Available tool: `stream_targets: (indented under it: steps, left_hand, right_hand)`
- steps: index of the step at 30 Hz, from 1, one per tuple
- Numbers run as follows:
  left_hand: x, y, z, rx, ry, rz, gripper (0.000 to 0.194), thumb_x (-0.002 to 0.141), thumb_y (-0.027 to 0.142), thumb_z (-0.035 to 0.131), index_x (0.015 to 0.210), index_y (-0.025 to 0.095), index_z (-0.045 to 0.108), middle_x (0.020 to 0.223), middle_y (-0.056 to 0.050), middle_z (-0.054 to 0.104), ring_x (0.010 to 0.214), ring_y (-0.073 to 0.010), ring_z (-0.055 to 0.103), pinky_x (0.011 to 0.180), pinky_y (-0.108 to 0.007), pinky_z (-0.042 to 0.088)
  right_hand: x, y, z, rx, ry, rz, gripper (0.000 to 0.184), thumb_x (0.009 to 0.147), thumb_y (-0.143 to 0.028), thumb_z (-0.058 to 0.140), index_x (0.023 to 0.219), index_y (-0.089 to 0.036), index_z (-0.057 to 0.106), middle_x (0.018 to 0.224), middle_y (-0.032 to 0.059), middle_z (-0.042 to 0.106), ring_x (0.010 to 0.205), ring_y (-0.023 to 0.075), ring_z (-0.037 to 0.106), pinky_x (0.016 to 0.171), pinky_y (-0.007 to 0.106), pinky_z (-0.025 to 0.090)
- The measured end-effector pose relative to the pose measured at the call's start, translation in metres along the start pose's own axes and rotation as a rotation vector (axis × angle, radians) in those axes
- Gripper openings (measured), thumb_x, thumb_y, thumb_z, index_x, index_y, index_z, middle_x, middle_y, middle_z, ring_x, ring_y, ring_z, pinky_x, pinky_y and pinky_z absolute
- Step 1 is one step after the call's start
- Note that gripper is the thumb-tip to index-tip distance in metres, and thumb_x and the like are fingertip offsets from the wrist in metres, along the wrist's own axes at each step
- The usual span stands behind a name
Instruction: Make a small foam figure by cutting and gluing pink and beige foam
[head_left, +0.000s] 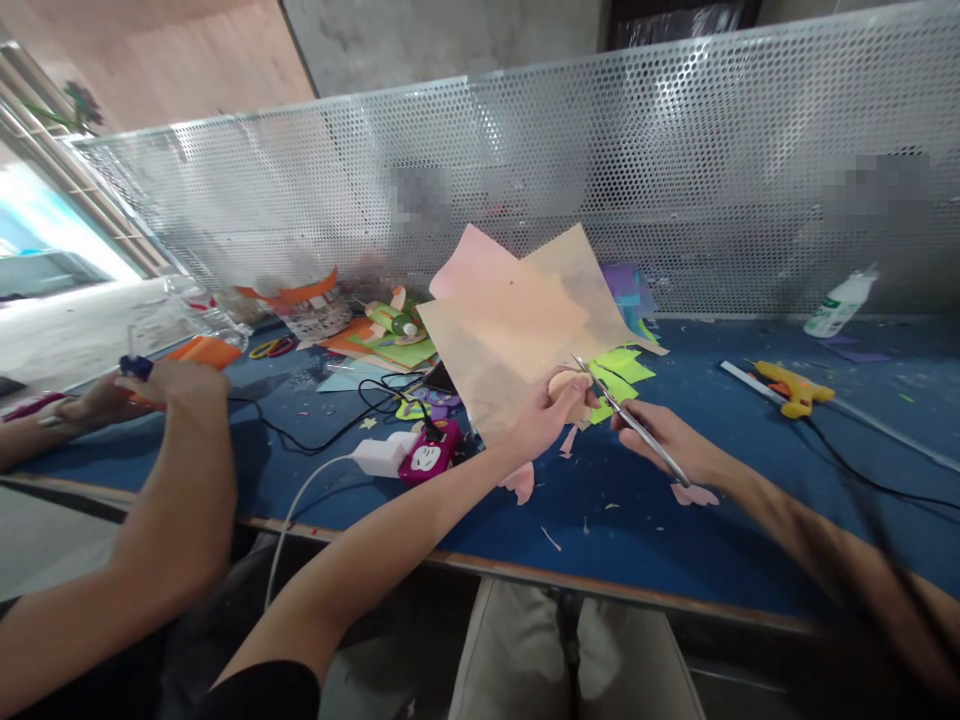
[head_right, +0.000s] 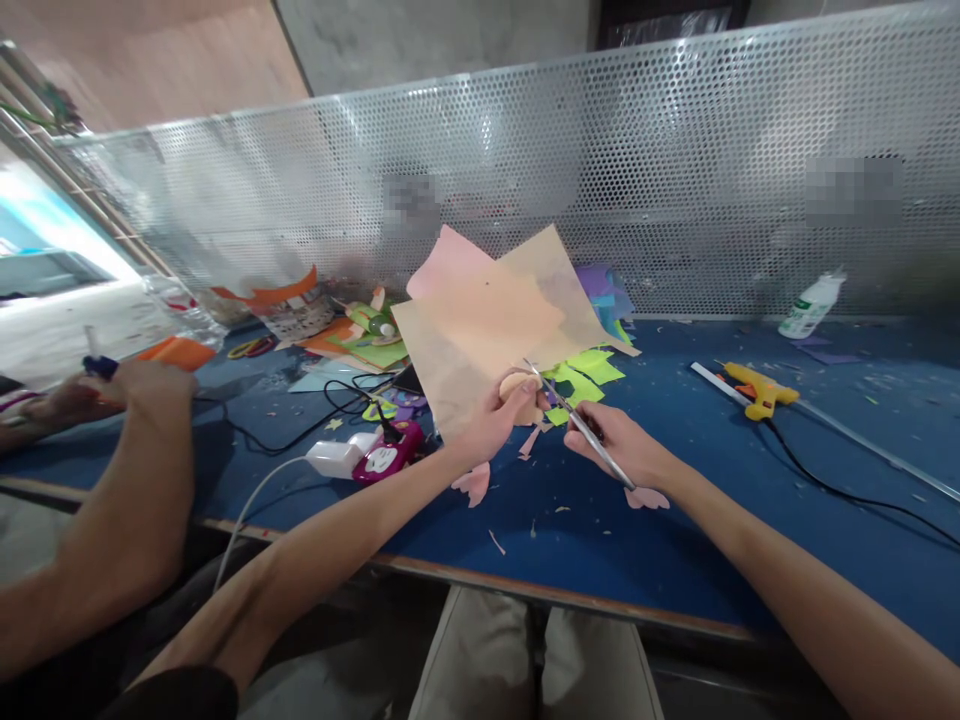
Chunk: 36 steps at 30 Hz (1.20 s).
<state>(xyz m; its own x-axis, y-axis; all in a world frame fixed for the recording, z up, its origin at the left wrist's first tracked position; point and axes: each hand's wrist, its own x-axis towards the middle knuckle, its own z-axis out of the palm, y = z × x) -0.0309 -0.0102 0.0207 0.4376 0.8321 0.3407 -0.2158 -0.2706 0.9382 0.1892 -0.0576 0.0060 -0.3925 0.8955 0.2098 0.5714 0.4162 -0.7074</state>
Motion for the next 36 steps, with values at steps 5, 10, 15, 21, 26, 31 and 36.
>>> stream_targets:
  steps: [5, 10, 15, 21, 26, 31, 36]
  left_hand:
    - [-0.002, -0.002, 0.003, 0.007, 0.018, -0.019, 0.041, 0.092, 0.057, 0.064, 0.098, 0.016, 0.061, 0.081, -0.002, 0.068, 0.076, -0.0128, 0.063, 0.073, -0.025, 0.051]
    - [-0.004, -0.002, 0.007, -0.010, 0.036, -0.025, 0.041, 0.093, 0.057, 0.062, 0.101, 0.017, 0.060, 0.083, -0.002, 0.067, 0.075, -0.0123, 0.063, 0.069, -0.024, 0.052]
    - [-0.005, -0.002, 0.010, -0.034, 0.054, -0.021, 0.040, 0.094, 0.057, 0.061, 0.102, 0.018, 0.059, 0.084, -0.002, 0.068, 0.070, -0.0107, 0.062, 0.065, -0.022, 0.052]
    - [-0.006, -0.005, 0.010, -0.044, 0.059, -0.031, 0.041, 0.093, 0.058, 0.062, 0.102, 0.019, 0.059, 0.083, -0.001, 0.068, 0.062, -0.0078, 0.059, 0.056, -0.019, 0.048]
    - [-0.005, -0.007, 0.009, -0.032, 0.042, -0.040, 0.042, 0.093, 0.058, 0.061, 0.105, 0.018, 0.058, 0.082, -0.001, 0.068, 0.063, -0.0086, 0.060, 0.054, -0.018, 0.046]
    - [-0.005, -0.005, 0.009, -0.040, 0.049, -0.027, 0.041, 0.092, 0.057, 0.064, 0.102, 0.018, 0.058, 0.081, -0.002, 0.069, 0.071, -0.0116, 0.064, 0.060, -0.020, 0.050]
    - [-0.004, 0.000, 0.004, 0.010, 0.048, -0.031, 0.041, 0.090, 0.055, 0.067, 0.099, 0.015, 0.063, 0.084, -0.005, 0.071, 0.075, -0.0131, 0.066, 0.071, -0.024, 0.054]
  right_hand:
    - [0.001, -0.001, 0.004, 0.091, -0.015, -0.012, 0.041, 0.096, -0.059, 0.050, 0.098, -0.019, 0.056, 0.080, 0.0003, 0.054, 0.068, 0.0149, 0.048, 0.064, 0.029, 0.038]
    - [0.000, -0.001, 0.010, 0.162, -0.005, -0.011, 0.043, 0.096, -0.062, 0.049, 0.097, -0.020, 0.054, 0.081, -0.0002, 0.051, 0.068, 0.0139, 0.043, 0.062, 0.028, 0.038]
    - [-0.001, 0.000, 0.015, 0.240, -0.020, 0.002, 0.043, 0.096, -0.064, 0.048, 0.097, -0.021, 0.050, 0.083, -0.0014, 0.047, 0.069, 0.0138, 0.040, 0.063, 0.028, 0.037]
    - [-0.003, -0.004, 0.016, 0.245, 0.002, 0.015, 0.047, 0.094, -0.069, 0.047, 0.091, -0.022, 0.046, 0.078, -0.0038, 0.039, 0.067, 0.0131, 0.034, 0.060, 0.028, 0.032]
    - [-0.003, -0.007, 0.015, 0.229, 0.004, 0.021, 0.051, 0.092, -0.072, 0.046, 0.086, -0.022, 0.046, 0.074, -0.0041, 0.038, 0.062, 0.0122, 0.035, 0.056, 0.027, 0.032]
    - [0.001, -0.006, 0.014, 0.093, 0.083, 0.096, 0.050, 0.089, -0.068, 0.055, 0.072, -0.021, 0.046, 0.064, -0.0041, 0.039, 0.056, 0.0112, 0.036, 0.052, 0.026, 0.028]
    - [0.005, 0.001, 0.006, 0.071, 0.191, 0.169, 0.046, 0.084, -0.061, 0.066, 0.069, -0.021, 0.051, 0.057, -0.0041, 0.040, 0.054, 0.0122, 0.039, 0.051, 0.026, 0.029]
